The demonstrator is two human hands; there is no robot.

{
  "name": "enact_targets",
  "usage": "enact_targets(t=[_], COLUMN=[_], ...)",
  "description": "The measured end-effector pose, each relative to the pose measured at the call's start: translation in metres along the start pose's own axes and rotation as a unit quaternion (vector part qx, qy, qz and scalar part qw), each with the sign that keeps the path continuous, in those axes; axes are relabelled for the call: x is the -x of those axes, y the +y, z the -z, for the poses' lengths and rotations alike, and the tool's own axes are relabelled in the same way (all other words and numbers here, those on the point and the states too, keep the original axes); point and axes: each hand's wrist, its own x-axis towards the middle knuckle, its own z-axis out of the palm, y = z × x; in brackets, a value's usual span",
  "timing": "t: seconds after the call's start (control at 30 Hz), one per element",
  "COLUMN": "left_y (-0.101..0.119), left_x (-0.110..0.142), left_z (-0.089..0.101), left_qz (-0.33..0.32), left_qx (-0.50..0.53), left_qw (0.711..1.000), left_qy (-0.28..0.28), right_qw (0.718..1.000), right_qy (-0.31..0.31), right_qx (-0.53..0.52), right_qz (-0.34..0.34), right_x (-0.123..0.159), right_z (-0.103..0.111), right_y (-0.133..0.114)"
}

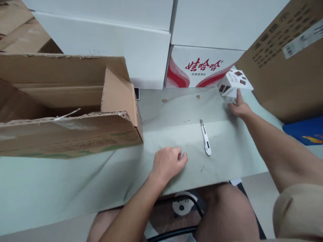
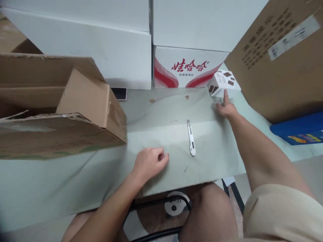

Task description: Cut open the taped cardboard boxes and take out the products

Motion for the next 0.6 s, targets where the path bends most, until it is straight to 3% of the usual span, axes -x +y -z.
enact_targets(t=[0.1,0.23,0.33,0.43,0.53,0.6], left_y=[-0.004,-0.007,-0.005,-0.004,-0.007,-0.012], left_x=[-0.003,0.002,0.013,0.023,0.028,0.030], left_z=[0.003,0.005,0.006,0.007,0.007,0.008], left_qz=[-0.016,-0.027,-0.035,-0.045,-0.053,-0.056], left_qx=[0.036,0.083,0.105,0.117,0.121,0.122], left_qw=[0.999,0.995,0.992,0.990,0.989,0.988], left_qy=[0.015,0.048,0.061,0.066,0.068,0.072], right_qw=[1.000,0.997,0.979,0.942,0.918,0.909], right_qy=[-0.018,-0.017,-0.036,-0.103,-0.131,-0.140], right_qx=[-0.010,-0.035,-0.107,-0.204,-0.202,-0.189], right_qz=[-0.010,0.072,0.168,0.246,0.316,0.345], right_x=[0.004,0.037,0.078,0.131,0.175,0.189], right_z=[-0.002,0.006,0.025,0.045,0.050,0.047], right_y=[-0.016,-0.065,-0.131,-0.213,-0.291,-0.332])
